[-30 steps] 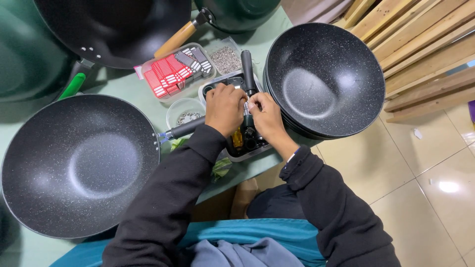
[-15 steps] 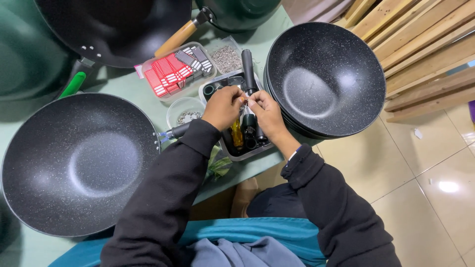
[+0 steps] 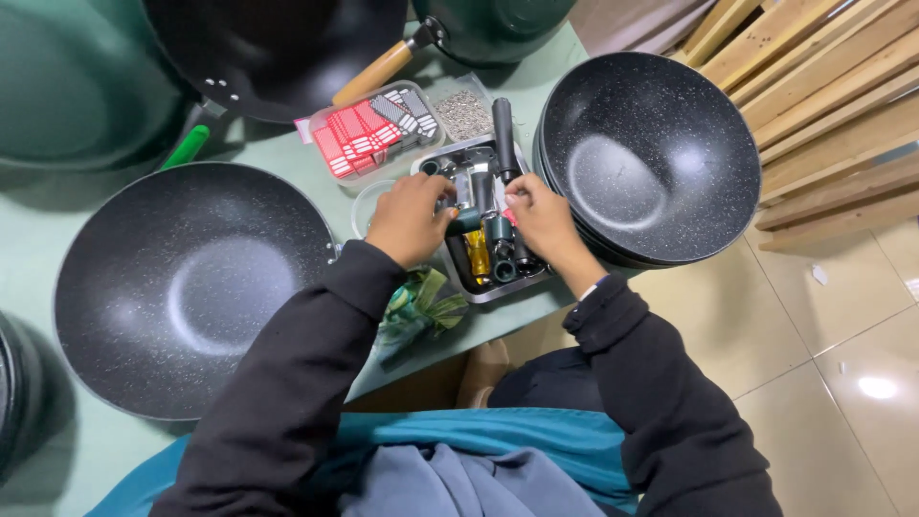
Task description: Assembling handles onto woks using a screwdriver and screws, followed by wiping the surface.
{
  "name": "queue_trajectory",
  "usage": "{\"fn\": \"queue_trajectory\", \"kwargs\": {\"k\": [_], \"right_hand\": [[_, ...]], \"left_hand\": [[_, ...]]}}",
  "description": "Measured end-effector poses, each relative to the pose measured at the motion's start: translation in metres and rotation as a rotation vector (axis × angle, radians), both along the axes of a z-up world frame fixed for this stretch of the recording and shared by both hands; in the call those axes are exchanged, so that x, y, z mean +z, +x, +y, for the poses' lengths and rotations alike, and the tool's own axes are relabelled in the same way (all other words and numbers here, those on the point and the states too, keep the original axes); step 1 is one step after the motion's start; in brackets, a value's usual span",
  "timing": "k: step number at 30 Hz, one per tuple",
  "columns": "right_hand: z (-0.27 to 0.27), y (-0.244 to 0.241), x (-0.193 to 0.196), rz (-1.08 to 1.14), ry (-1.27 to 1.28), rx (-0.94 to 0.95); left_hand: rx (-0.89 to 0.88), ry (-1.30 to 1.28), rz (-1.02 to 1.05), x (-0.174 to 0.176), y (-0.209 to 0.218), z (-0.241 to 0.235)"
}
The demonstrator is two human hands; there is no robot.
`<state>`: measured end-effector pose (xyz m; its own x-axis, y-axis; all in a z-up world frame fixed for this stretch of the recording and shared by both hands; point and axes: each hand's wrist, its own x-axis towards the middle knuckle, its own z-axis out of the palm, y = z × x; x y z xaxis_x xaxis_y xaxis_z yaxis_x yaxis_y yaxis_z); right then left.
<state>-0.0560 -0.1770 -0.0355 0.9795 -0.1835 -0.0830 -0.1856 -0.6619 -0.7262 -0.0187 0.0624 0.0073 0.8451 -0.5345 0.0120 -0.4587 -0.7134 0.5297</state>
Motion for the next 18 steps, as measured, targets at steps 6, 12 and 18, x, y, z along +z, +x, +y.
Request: {"fn": "queue_trajectory", "kwargs": {"k": [6,12,18], "right_hand": [[-0.007,-0.011,0.018,0.030,-0.200,0.069],[0.029,-0.023,0.035,-0.326,-0.584,0.172],[0.112,-0.047,0.059,-0.767,-0.370,0.578]], "left_hand": [[0.063,0.014,-0.114,0.013,-0.019,0.060],[0.104,0.061,-0.152,0.038,-0.060,0.117],[0.166,-0.038,-0.022,0.068,-0.106,0.159]]}}
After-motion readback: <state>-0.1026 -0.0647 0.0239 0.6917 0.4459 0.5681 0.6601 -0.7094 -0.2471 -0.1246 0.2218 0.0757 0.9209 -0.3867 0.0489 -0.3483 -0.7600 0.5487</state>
